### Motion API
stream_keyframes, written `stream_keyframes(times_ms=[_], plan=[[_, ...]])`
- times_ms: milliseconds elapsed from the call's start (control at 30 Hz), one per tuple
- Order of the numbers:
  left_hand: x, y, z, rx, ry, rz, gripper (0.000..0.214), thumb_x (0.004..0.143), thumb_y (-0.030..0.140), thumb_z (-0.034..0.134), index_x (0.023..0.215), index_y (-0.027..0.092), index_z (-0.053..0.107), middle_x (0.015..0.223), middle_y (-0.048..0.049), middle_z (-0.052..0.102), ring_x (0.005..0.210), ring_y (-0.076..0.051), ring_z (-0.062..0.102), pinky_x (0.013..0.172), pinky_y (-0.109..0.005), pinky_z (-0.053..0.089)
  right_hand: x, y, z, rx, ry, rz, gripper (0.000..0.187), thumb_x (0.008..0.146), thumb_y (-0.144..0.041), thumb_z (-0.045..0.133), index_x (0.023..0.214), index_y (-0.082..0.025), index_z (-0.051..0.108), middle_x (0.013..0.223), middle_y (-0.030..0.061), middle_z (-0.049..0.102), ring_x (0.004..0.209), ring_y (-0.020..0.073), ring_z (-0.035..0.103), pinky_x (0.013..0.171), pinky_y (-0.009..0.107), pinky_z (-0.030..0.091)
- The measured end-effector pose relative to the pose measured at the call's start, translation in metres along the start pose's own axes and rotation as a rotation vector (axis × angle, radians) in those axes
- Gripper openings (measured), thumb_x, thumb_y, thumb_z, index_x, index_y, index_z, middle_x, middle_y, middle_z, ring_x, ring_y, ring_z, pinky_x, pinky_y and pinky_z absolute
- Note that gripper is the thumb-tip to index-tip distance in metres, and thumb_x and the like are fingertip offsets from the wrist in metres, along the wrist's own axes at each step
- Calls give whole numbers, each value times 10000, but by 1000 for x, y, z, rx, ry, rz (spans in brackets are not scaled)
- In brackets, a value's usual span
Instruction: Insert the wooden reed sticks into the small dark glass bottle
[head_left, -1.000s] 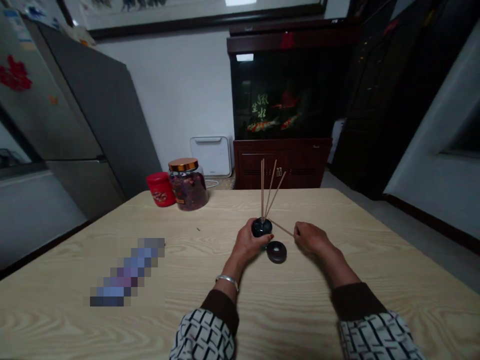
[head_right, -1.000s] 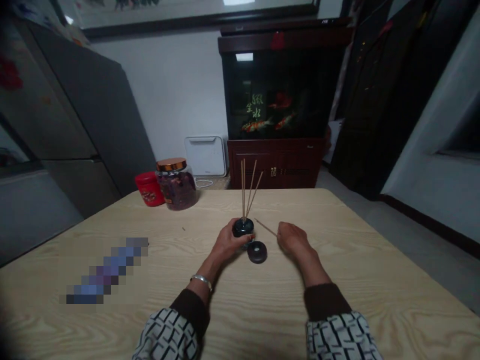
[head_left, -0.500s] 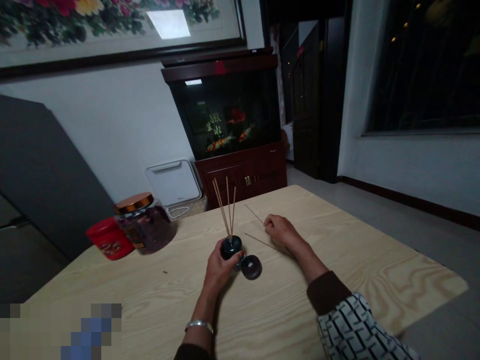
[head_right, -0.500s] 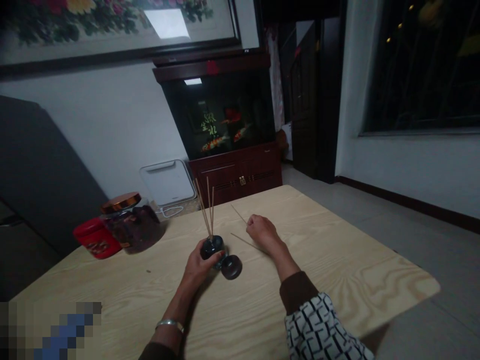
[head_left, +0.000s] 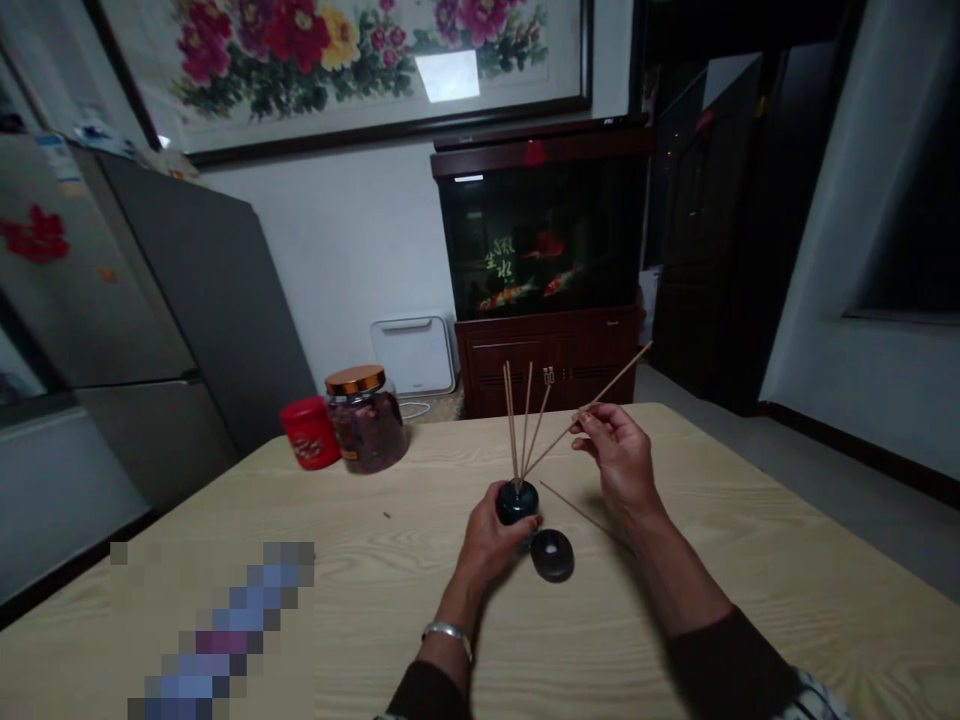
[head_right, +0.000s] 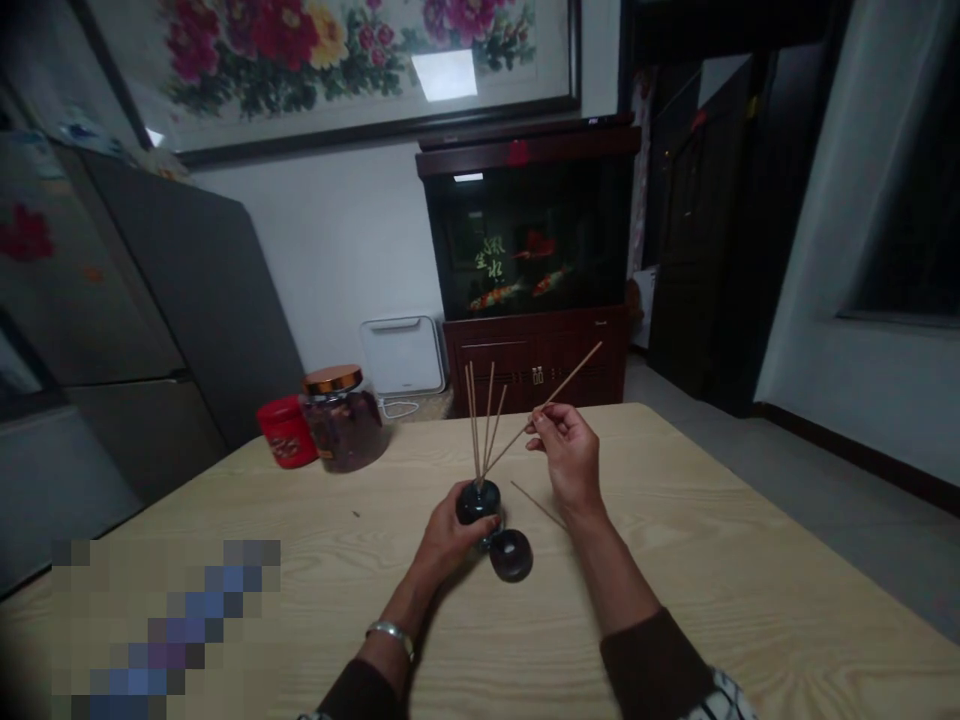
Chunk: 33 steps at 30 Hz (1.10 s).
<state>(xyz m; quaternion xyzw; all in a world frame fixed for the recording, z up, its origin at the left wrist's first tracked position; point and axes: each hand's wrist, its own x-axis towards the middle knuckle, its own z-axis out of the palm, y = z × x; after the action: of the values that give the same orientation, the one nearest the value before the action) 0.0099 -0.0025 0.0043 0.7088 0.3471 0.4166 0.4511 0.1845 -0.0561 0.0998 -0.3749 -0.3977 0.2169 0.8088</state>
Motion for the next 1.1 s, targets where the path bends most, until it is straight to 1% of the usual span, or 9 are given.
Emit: stream_keyframes(times_ms=[200, 367, 467, 567, 667, 767, 833, 933, 1100], plan=[[0, -4, -1, -11, 12, -5, 525, 649, 280, 805, 1121, 162, 607, 956, -49, 703, 862, -194, 647, 794, -292, 503, 2, 6, 16, -223, -114, -109, 254, 804, -427, 694, 883, -196, 621, 806, 12, 627, 729, 146, 598, 597, 268, 540], [-1, -7, -2, 14, 29, 3, 522, 645, 296, 817, 1111, 176, 613, 961, -44, 699, 859, -192, 635, 788, -285, 495, -10, 17, 19, -434, -363, -7, 261, 828, -456, 644, 853, -197, 617, 823, 30, 645, 729, 169, 605, 609, 287, 529], [-1, -7, -3, 27, 29, 6, 519, 648, 303, 816, 1110, 179, 612, 956, -42, 700, 849, -191, 632, 776, -281, 494, -14, 22, 4, -604, -407, -2, 248, 878, -450, 562, 879, -207, 610, 853, 40, 659, 750, 182, 617, 646, 296, 506], [-2, -6, -3, 35, 29, -2, 524, 645, 321, 819, 1107, 181, 615, 948, -42, 700, 850, -193, 634, 762, -276, 492, -16, 23, -25, -943, -429, -54, 196, 892, -384, 514, 849, -215, 604, 840, 43, 665, 770, 191, 615, 704, 307, 459], [-3, -5, -3, 37, 41, -8, 523, 642, 320, 818, 1106, 180, 620, 962, -44, 698, 867, -194, 632, 765, -274, 488, -21, 23, -58, -1368, -575, 14, 119, 848, -297, 531, 821, -217, 614, 846, 56, 681, 780, 204, 612, 684, 306, 396], [-3, -5, -4, 23, 41, -22, 525, 634, 291, 819, 1109, 180, 623, 966, -43, 698, 870, -191, 631, 759, -267, 487, -25, 28, -83, -1638, -722, 135, 95, 812, -275, 555, 816, -216, 629, 871, 74, 700, 801, 222, 625, 657, 302, 352], [-4, -5, -4, 25, 40, -19, 526, 629, 291, 822, 1106, 183, 626, 960, -41, 697, 861, -190, 631, 746, -263, 486, -25, 32, -91, -1713, -780, 190, 116, 817, -272, 541, 818, -218, 643, 900, 85, 713, 824, 230, 639, 650, 297, 339], [-4, -7, -5, 36, 45, 2, 523, 634, 305, 822, 1105, 187, 627, 949, -38, 697, 848, -190, 629, 732, -262, 481, -21, 35, -92, -1725, -816, 229, 164, 818, -231, 504, 833, -216, 667, 933, 99, 722, 849, 231, 650, 642, 291, 334], [-5, -8, -6, 37, 47, 6, 553, 621, 322, 833, 1117, 190, 625, 962, -42, 699, 862, -201, 632, 745, -272, 478, -21, 38, -87, -1691, -792, 203, 164, 793, -221, 508, 785, -208, 671, 872, 103, 724, 782, 219, 648, 609, 290, 334]])
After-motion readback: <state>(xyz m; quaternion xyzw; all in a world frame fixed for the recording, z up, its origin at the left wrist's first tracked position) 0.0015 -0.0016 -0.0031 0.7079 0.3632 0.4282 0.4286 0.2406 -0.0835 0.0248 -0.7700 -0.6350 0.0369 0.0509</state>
